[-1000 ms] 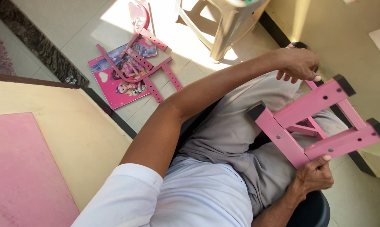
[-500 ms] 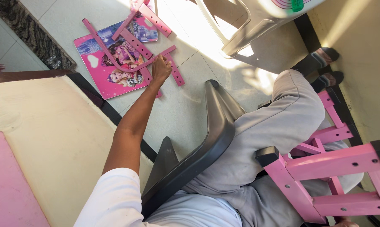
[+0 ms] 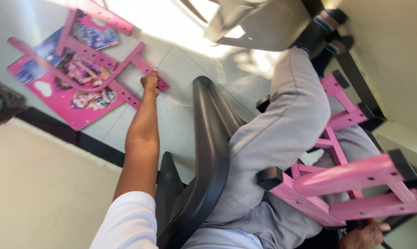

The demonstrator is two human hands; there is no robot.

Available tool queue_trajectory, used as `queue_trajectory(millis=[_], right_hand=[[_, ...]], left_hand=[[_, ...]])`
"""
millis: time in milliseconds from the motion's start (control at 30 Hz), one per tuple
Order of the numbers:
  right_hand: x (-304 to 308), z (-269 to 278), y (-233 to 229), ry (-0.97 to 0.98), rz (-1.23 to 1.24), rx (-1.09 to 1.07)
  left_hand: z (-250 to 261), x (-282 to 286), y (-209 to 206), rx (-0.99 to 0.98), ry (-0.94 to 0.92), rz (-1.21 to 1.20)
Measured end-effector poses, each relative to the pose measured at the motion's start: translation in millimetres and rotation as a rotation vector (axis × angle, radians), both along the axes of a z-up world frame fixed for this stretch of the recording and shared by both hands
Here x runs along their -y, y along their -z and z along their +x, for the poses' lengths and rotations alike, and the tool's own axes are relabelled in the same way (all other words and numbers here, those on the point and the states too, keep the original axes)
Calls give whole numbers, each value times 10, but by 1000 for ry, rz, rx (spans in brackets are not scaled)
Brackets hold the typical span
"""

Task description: The person assembles a pink metal frame by hand, aligning parts and inserting screws. They use a screwdriver to tighten the screws at multiple joints, securing the frame together while seated.

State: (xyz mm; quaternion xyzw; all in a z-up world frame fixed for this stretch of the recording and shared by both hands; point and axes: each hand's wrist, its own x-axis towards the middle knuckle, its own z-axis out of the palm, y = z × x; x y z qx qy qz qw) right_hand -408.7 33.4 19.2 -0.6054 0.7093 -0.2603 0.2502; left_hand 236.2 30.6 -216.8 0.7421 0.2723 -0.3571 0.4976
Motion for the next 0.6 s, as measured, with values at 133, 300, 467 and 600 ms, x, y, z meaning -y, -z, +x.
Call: queue_trajectory(millis=[133,300,467,600], right_hand=[[-179,-129,-353,80,-42,31],[-133,263,-283,206,-7,-153],[71,656,-477,-137,-54,397],[357,995,-639,-54,-14,357]], left_hand=[[-231,-116,905,-108,-2,-410],[-432,-580,1671,-38,38,-663],[-464,-965,1941,-27,73,-749],[-343,-1025,1747,92,196,-745]])
